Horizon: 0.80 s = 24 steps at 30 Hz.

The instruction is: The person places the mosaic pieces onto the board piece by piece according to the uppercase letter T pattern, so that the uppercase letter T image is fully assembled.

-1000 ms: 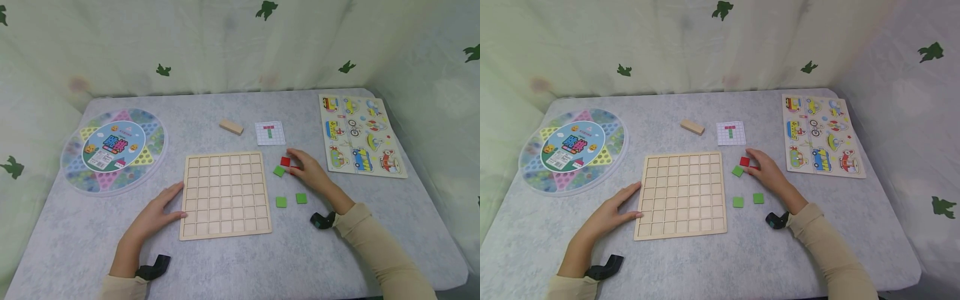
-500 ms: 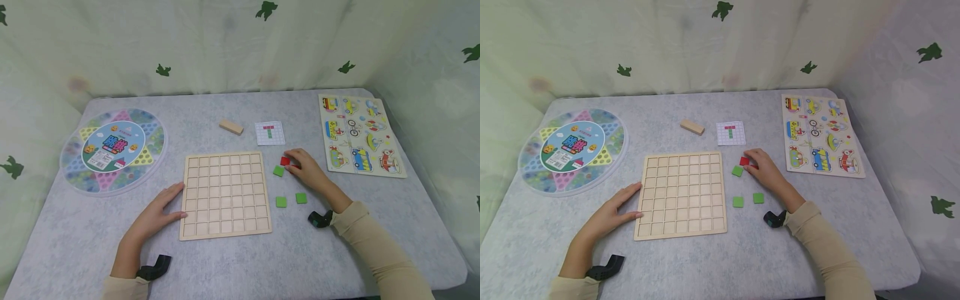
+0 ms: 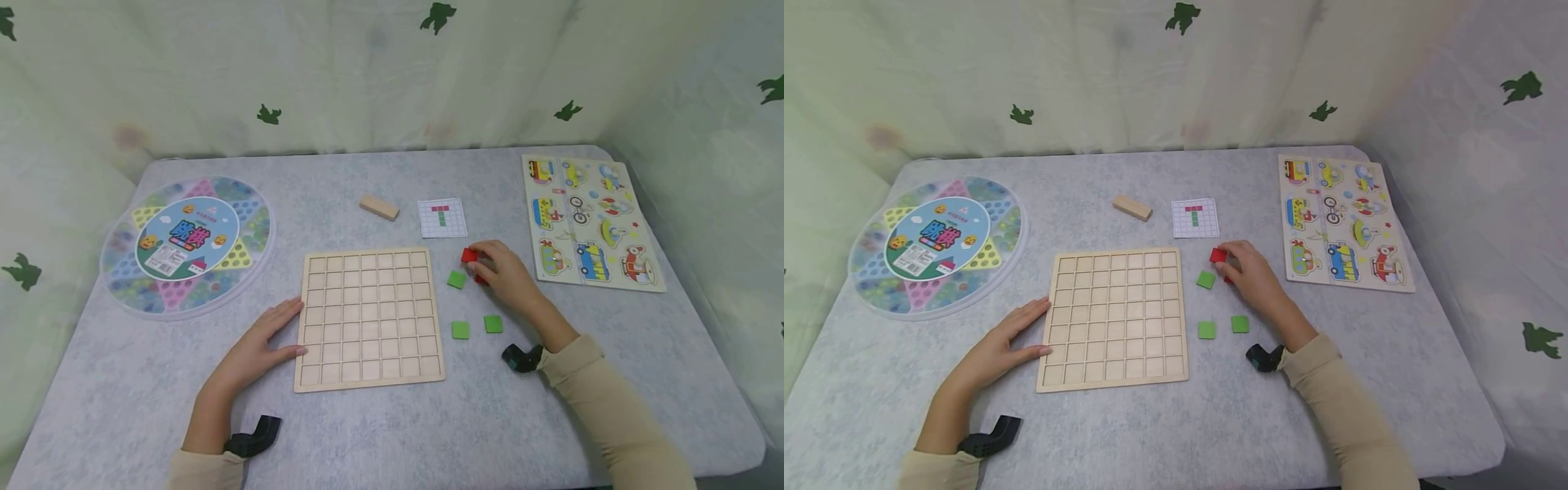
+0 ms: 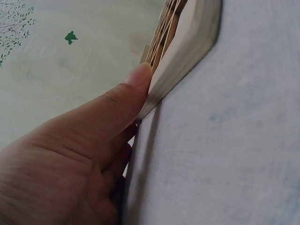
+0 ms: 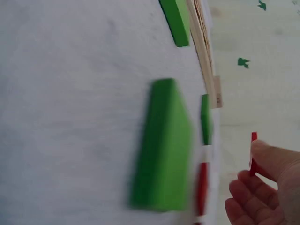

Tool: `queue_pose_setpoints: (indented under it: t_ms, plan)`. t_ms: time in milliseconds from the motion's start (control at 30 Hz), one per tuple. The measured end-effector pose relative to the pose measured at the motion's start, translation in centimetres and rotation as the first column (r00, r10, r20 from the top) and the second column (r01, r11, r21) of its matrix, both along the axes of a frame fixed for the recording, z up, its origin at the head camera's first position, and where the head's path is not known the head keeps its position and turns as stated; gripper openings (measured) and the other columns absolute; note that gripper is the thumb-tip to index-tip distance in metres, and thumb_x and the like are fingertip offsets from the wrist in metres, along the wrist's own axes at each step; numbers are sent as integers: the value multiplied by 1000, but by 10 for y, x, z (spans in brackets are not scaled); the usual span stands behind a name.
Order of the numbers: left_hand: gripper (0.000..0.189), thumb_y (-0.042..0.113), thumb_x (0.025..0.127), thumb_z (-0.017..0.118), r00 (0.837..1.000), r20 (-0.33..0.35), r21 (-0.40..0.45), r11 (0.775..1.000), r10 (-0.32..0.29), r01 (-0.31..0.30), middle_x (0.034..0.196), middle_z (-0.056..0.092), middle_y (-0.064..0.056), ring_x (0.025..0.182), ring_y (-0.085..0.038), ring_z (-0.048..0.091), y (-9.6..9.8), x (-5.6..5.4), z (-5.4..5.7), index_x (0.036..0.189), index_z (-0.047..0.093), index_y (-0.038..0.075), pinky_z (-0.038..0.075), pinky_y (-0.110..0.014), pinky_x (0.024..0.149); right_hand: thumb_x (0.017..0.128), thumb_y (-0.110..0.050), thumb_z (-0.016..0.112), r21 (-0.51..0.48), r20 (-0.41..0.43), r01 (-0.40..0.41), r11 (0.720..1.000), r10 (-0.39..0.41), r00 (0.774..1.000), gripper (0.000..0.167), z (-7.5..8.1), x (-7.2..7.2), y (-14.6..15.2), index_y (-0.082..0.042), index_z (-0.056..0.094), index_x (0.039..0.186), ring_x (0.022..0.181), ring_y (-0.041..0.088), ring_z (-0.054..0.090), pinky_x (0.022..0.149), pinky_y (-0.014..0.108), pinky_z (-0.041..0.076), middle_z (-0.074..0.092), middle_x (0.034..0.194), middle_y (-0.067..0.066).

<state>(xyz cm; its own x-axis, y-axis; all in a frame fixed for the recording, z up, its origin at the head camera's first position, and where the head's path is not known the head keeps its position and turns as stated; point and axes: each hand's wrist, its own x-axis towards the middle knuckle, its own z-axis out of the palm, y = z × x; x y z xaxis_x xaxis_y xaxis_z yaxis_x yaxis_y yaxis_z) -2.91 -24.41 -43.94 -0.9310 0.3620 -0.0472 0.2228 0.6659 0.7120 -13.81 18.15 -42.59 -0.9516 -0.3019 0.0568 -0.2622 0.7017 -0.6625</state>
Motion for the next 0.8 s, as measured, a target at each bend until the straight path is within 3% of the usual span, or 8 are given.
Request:
queue_pose_setpoints:
  t_ms: [167,333,433,533,633,800]
  plan:
    - [76,30,77,71,1000,7,3,1000,8,-8,142,29,-15,130,-35,20,0,1,1,139,34,8,11,-48,106,84,-14,64,-85,-168,-65,994,50,985,38,27,4,-17,-4,55,119,102,20,50,88,39,44,55,112,8]
    - [76,32,77,70,1000,25,8,1000,18,-18,143,28,-14,131,-35,19,-1,1,-1,140,34,10,13,-50,105,81,-10,67,-221,-367,-203,954,112,924,36,51,8,-52,0,59,115,101,18,52,86,32,45,57,109,8]
    - [76,33,77,70,999,40,14,1000,22,-23,143,27,-14,131,-34,18,-1,1,-2,140,34,10,14,-53,104,79,-7,68,-290,-423,-276,916,136,896,36,56,10,-77,1,59,114,101,17,52,86,30,45,58,109,9]
    - [76,32,77,70,999,46,23,999,25,-26,143,27,-14,131,-34,18,-1,1,-2,140,34,10,15,-55,103,79,-5,69,-353,-424,-321,879,155,892,36,51,9,-103,2,60,113,101,17,52,84,32,46,58,108,10]
    - [76,31,77,71,999,40,29,999,27,-28,143,28,-14,131,-34,19,-1,1,-1,140,34,9,16,-55,102,79,-7,68,-385,-376,-332,861,182,909,37,38,6,-128,1,59,114,99,16,52,83,34,47,58,108,9]
    - [75,31,77,71,1000,23,27,999,18,-19,143,29,-13,131,-33,20,0,1,0,139,35,9,13,-50,105,81,-12,67,-352,-192,-283,892,227,955,35,9,2,-155,-2,58,113,97,13,53,83,24,46,58,107,6]
